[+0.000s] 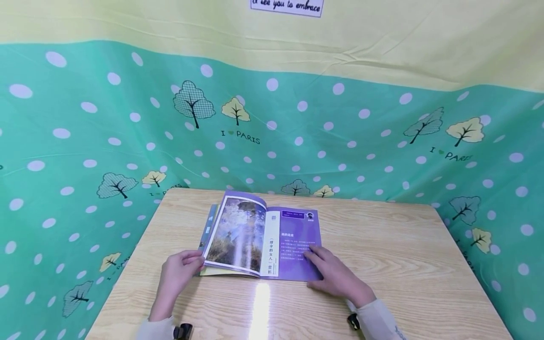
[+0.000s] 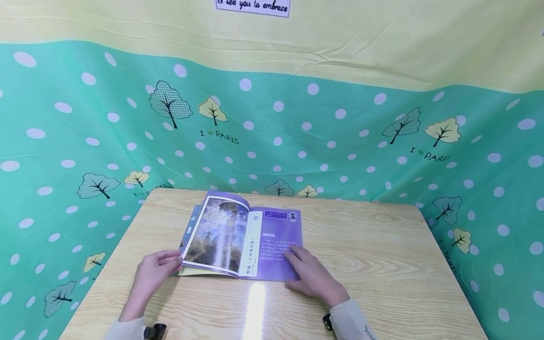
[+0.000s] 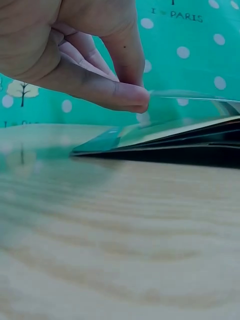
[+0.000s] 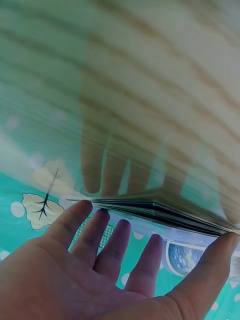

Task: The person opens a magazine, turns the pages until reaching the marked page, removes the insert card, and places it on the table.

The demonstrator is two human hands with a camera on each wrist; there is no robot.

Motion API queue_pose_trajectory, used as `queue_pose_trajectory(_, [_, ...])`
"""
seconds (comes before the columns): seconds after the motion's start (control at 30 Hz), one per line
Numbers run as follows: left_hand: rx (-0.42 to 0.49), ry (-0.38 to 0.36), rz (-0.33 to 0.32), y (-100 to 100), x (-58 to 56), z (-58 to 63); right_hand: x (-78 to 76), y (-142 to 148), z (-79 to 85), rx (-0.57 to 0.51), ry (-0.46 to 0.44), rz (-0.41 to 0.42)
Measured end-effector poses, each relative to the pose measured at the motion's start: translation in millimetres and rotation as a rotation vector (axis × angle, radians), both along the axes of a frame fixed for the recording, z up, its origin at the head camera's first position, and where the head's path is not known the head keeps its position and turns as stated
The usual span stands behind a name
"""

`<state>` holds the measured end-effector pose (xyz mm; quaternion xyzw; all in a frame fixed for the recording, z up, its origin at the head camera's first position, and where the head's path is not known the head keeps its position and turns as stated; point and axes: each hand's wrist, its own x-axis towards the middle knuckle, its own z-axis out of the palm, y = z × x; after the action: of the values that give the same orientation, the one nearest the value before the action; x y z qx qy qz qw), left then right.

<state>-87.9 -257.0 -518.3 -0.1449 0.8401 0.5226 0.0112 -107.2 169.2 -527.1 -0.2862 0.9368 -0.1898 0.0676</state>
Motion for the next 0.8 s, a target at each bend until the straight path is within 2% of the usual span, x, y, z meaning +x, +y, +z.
queue_pose_trajectory(0.17, [-0.017,-0.041,0.018,-3.5,3.3,-4.9,0.0,-1.0,-0.7,0.013,-0.022,-0.002])
queue_pose_trajectory(0.33, [-0.054,-0.063,0.016,-6.4,5.5,-7.4,-0.8,-1.8,-1.8,0.029,-0.007,-0.002])
queue_pose_trajectory(0.53, [-0.06,-0.078,0.01,-8.4,7.6,-8.8,-1.7,-0.7,-3.0,0.036,-0.004,-0.002])
queue_pose_trajectory(0.8, [-0.082,-0.091,0.013,-8.5,6.8,-11.3,-2.8,3.9,0.1,0.002,-0.049,-0.001])
